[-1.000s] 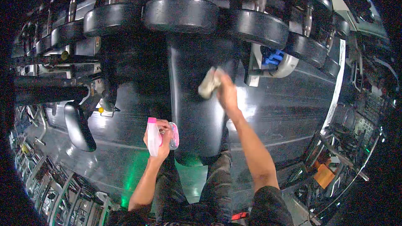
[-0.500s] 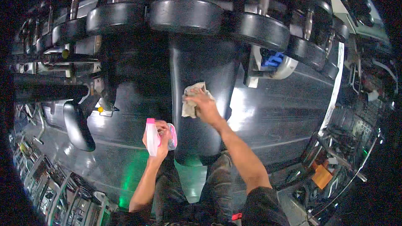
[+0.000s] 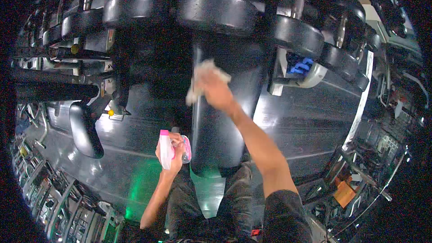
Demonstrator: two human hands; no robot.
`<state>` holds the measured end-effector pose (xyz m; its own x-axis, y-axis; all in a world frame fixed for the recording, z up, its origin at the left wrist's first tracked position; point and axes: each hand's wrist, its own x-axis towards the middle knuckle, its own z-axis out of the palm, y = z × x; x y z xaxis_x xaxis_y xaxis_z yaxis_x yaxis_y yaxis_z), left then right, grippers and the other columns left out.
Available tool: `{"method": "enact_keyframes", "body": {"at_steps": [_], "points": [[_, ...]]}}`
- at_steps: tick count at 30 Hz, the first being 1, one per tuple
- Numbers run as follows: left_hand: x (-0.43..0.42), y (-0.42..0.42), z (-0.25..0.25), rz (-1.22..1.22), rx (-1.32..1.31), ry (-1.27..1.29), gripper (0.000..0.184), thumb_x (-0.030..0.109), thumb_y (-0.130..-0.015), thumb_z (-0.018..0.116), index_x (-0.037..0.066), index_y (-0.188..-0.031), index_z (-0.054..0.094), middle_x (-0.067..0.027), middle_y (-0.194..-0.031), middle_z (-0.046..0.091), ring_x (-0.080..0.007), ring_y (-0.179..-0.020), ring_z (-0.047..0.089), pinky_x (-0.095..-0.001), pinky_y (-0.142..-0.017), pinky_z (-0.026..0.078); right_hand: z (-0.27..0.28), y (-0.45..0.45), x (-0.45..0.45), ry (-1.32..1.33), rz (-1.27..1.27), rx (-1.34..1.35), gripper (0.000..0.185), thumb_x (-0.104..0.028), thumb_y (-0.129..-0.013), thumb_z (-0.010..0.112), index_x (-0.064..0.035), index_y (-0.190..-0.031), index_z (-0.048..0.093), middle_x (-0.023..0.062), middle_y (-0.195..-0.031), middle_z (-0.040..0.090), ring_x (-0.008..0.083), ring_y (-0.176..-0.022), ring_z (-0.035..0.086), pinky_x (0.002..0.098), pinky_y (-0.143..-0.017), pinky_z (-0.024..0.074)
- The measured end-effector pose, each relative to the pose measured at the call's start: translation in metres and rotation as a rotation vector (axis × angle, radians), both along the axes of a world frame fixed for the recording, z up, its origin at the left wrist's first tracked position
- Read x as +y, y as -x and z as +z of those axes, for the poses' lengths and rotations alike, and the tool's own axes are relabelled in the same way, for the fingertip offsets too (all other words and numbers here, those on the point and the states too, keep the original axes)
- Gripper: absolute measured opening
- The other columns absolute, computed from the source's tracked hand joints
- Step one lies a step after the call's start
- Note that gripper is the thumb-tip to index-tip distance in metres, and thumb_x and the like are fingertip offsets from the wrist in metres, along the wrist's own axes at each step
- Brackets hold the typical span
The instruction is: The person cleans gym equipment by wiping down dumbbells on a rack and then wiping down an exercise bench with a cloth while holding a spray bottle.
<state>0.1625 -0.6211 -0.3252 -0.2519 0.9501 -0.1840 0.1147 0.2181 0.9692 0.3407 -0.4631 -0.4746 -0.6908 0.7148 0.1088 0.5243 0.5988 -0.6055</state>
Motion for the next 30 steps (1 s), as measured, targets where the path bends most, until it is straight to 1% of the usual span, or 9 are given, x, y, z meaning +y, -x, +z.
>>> {"method": "enact_keyframes", "body": {"at_steps": [5, 8, 13, 16, 21, 22, 24, 27, 30], "points": [[0.013, 0.008, 0.011, 0.012, -0.012, 0.003, 0.013, 0.001, -0.082, 0.064, -0.002, -0.092, 0.056, -0.011, -0.084, 0.064, -0.0151, -0.069, 0.062, -0.0264, -0.064, 0.049, 0.033, -0.006, -0.035, 0.374, -0.07, 0.038, 0.048, 0.005, -0.069, 0.063, -0.0195, -0.11, 0.062, 0.0127, -0.113, 0.064, 0.0318, -0.11, 0.059, 0.0407, -0.099, 0.0475], [0.016, 0.011, 0.009, -0.009, 0.051, -0.082, 0.014, 0.0, -0.08, 0.064, -0.001, -0.091, 0.055, -0.0113, -0.083, 0.064, -0.0169, -0.067, 0.062, -0.0268, -0.063, 0.049, 0.043, 0.011, 0.031, 0.002, -0.201, 0.11, 0.046, 0.008, -0.066, 0.061, -0.017, -0.104, 0.065, 0.0144, -0.102, 0.065, 0.0335, -0.093, 0.064, 0.0417, -0.083, 0.0539], [0.001, 0.013, 0.0, 0.028, 0.019, -0.039, 0.016, 0.001, -0.078, 0.066, 0.0, -0.09, 0.056, -0.0115, -0.081, 0.064, -0.0206, -0.067, 0.063, -0.0292, -0.063, 0.05, 0.014, 0.048, 0.128, -0.598, 0.086, -0.269, 0.04, -0.02, -0.078, 0.058, -0.0333, -0.116, 0.061, -0.0008, -0.132, 0.054, 0.0209, -0.125, 0.047, 0.0392, -0.104, 0.0378], [-0.009, 0.019, 0.002, -0.014, 0.076, -0.003, 0.015, 0.002, -0.078, 0.066, 0.001, -0.089, 0.057, -0.0114, -0.082, 0.063, -0.023, -0.068, 0.063, -0.0313, -0.064, 0.051, -0.027, 0.061, 0.15, -0.495, 0.23, -0.397, 0.038, -0.018, -0.084, 0.053, -0.0334, -0.118, 0.059, -0.0022, -0.137, 0.051, 0.0215, -0.128, 0.045, 0.0403, -0.107, 0.0346], [-0.011, 0.031, 0.004, -0.021, 0.056, 0.007, 0.011, 0.001, -0.077, 0.066, 0.002, -0.084, 0.058, -0.012, -0.084, 0.063, -0.0247, -0.074, 0.064, -0.0327, -0.067, 0.051, -0.024, 0.087, 0.131, -0.206, -0.178, -0.284, 0.028, -0.01, -0.087, 0.049, -0.0224, -0.107, 0.062, 0.0068, -0.128, 0.056, 0.0251, -0.124, 0.048, 0.0444, -0.105, 0.0329], [-0.011, 0.034, 0.002, -0.016, 0.055, 0.006, 0.011, 0.001, -0.077, 0.066, 0.002, -0.084, 0.058, -0.012, -0.084, 0.063, -0.0247, -0.074, 0.064, -0.0327, -0.067, 0.051, -0.006, 0.085, 0.125, -0.092, -0.062, -0.412, 0.035, -0.007, -0.087, 0.052, -0.0179, -0.119, 0.058, 0.0095, -0.122, 0.058, 0.0257, -0.123, 0.048, 0.0417, -0.106, 0.0357], [-0.011, 0.037, -0.001, 0.008, 0.042, 0.019, 0.011, 0.0, -0.077, 0.065, 0.001, -0.085, 0.057, -0.012, -0.084, 0.063, -0.0245, -0.075, 0.064, -0.0321, -0.068, 0.051, -0.021, 0.072, 0.084, -0.01, 0.044, -0.276, 0.027, -0.002, -0.079, 0.056, -0.0149, -0.102, 0.06, 0.0101, -0.108, 0.061, 0.029, -0.107, 0.057, 0.045, -0.096, 0.0437], [0.001, 0.038, 0.009, 0.041, 0.039, -0.008, 0.012, -0.001, -0.077, 0.064, 0.001, -0.086, 0.057, -0.0119, -0.084, 0.063, -0.0234, -0.074, 0.064, -0.0311, -0.068, 0.051, -0.007, 0.049, -0.007, 0.131, 0.167, -0.086, 0.036, -0.002, -0.074, 0.059, -0.016, -0.106, 0.062, 0.0064, -0.106, 0.064, 0.0267, -0.115, 0.054, 0.0519, -0.114, 0.0233], [0.005, 0.035, 0.01, 0.062, 0.018, 0.009, 0.015, -0.003, -0.077, 0.064, 0.0, -0.089, 0.057, -0.0117, -0.084, 0.064, -0.0203, -0.072, 0.064, -0.0295, -0.067, 0.05, 0.013, 0.039, -0.067, 0.235, 0.266, -0.106, 0.044, -0.001, -0.074, 0.058, -0.0159, -0.115, 0.059, 0.0093, -0.108, 0.063, 0.0284, -0.105, 0.059, 0.0446, -0.109, 0.0336]]}}
